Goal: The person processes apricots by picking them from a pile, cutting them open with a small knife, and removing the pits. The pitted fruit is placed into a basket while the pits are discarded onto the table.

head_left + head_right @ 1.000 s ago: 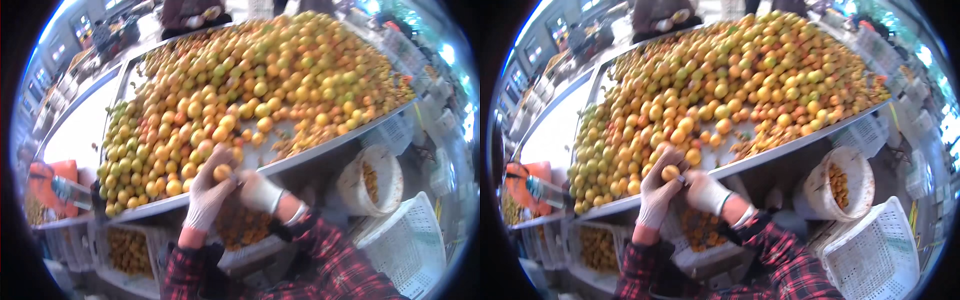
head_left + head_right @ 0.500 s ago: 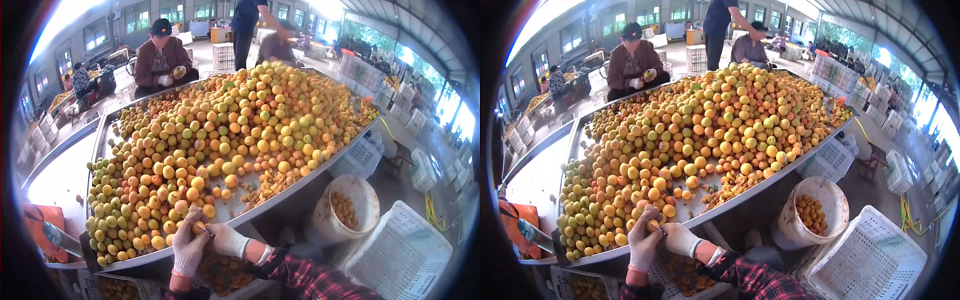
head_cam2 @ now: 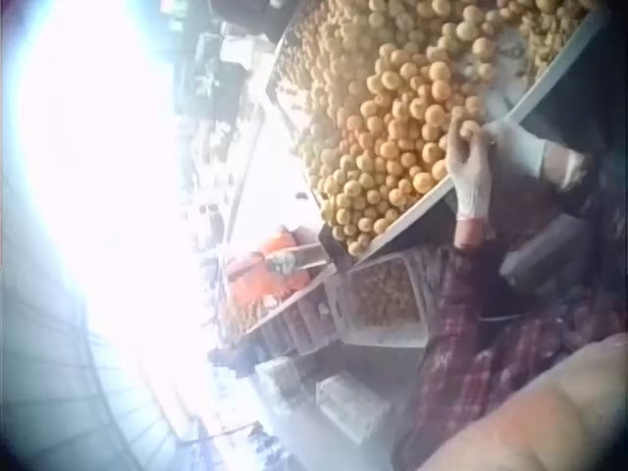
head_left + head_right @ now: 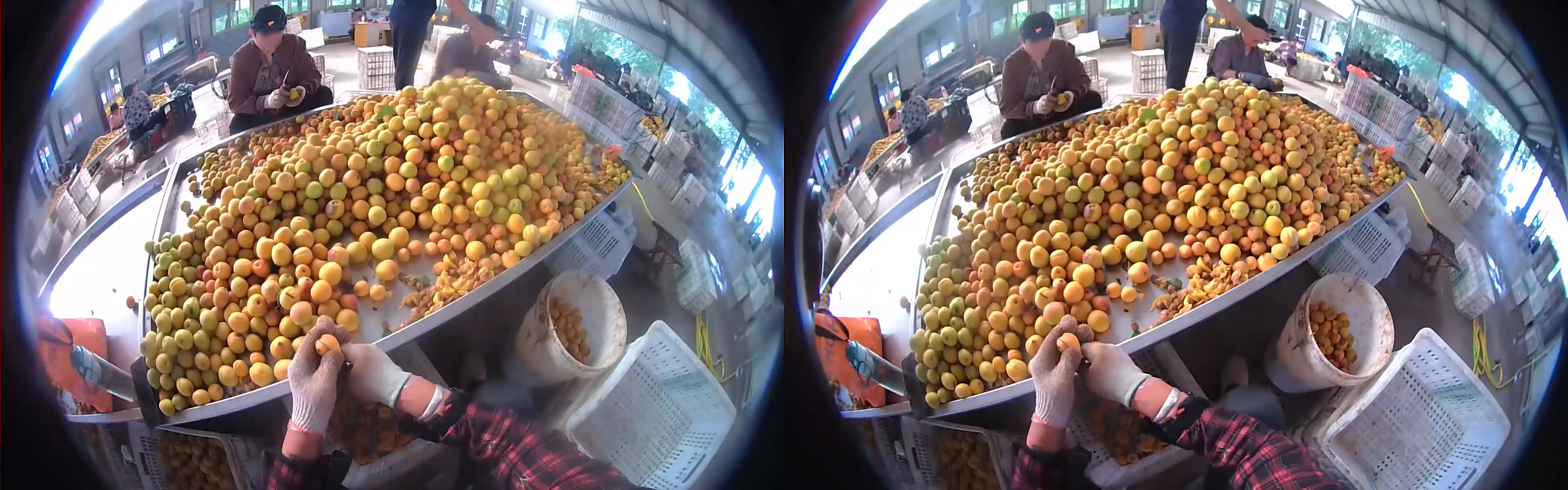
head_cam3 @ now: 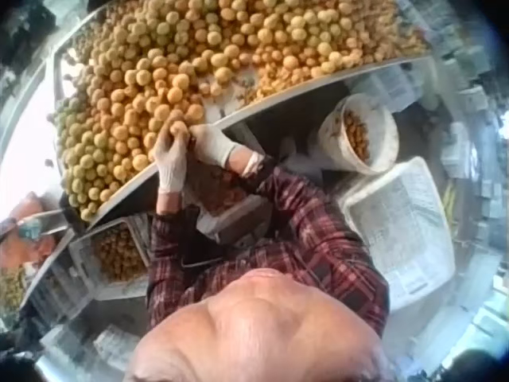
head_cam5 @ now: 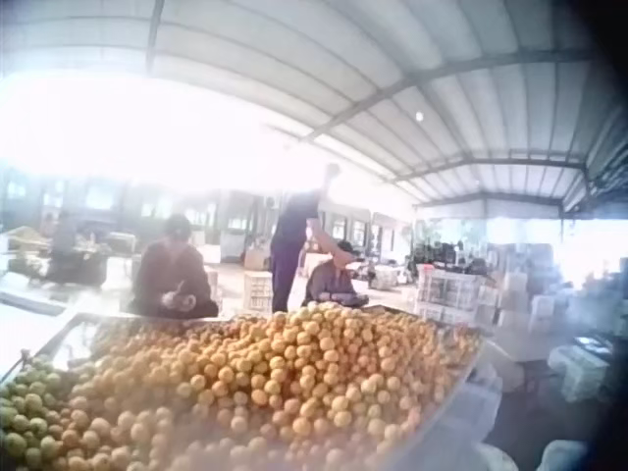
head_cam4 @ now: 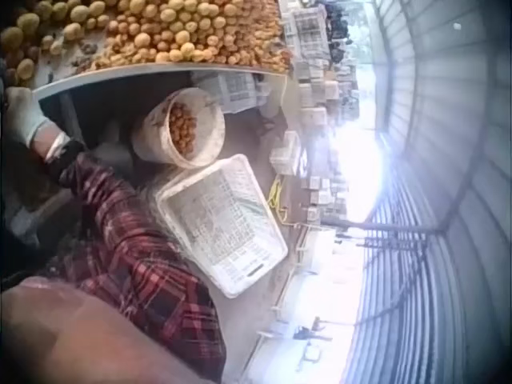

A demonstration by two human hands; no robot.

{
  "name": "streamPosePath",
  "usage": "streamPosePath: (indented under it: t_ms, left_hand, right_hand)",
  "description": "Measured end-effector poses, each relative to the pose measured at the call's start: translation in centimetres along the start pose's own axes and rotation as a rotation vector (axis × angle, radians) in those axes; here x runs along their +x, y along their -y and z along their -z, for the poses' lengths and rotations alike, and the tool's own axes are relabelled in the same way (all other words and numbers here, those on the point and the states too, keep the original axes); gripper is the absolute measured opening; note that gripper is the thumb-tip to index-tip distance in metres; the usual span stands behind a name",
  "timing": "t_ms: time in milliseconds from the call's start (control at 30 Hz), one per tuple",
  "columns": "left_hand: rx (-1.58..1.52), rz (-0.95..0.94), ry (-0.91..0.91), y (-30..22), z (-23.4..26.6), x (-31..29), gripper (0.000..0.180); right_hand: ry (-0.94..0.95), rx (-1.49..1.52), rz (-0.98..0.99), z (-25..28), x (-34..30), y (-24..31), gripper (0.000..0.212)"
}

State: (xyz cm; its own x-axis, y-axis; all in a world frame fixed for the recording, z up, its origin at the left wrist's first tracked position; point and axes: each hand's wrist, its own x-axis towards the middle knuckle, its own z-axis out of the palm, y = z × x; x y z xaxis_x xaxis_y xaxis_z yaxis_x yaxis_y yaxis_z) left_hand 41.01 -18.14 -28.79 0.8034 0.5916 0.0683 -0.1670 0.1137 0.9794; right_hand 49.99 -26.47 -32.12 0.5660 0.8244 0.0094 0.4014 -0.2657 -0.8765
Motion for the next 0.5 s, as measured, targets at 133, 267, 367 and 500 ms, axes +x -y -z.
streamPosePath:
  t_ms: [133,267,367,500]
  left_hand:
    - [-0.009,0.028,-0.001,0.1,0.5,0.2,0.044]
    - [-0.006,0.043,0.040,-0.1,0.9,0.3,0.048]
    - [-0.115,0.111,0.085,-0.8,1.0,0.3,0.050]
    - [-0.244,-0.031,0.019,0.1,1.1,0.5,0.050]
  right_hand:
    - [0.103,0.029,0.039,0.2,-0.1,0.5,0.025]
    - [0.198,0.284,-0.070,0.8,0.0,1.1,0.027]
    - [0.330,0.495,-0.088,1.7,-0.1,2.3,0.031]
    - [0.268,0.649,-0.015,1.3,-0.3,2.8,0.028]
